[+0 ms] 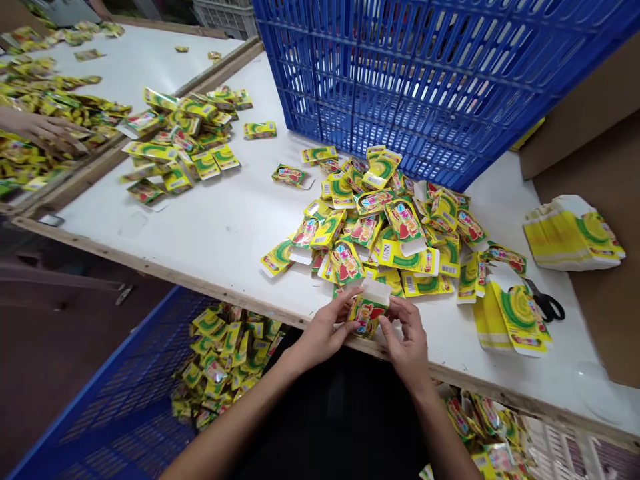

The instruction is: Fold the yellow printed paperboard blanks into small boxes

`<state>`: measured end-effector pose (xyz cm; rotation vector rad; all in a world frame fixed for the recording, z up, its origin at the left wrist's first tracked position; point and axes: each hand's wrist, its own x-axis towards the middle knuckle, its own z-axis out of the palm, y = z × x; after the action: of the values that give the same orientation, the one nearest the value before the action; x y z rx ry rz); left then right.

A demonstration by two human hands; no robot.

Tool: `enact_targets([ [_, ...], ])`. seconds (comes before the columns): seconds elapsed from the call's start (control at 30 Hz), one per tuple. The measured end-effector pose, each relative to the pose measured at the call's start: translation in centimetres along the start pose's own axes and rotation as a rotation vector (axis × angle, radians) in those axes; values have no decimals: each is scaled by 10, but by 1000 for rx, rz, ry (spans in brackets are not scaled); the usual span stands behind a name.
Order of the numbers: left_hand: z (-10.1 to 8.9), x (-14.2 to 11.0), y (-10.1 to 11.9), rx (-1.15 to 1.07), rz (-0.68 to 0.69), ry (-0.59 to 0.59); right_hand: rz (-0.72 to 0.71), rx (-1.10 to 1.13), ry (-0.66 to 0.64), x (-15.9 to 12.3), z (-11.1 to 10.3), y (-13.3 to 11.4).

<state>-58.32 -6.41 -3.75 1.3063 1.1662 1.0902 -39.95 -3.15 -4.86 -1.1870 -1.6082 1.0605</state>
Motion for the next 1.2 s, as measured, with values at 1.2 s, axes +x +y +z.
enact_targets([
  [1.2,2,20,8,106,184,195,-273,-133,24,8,9,-8],
])
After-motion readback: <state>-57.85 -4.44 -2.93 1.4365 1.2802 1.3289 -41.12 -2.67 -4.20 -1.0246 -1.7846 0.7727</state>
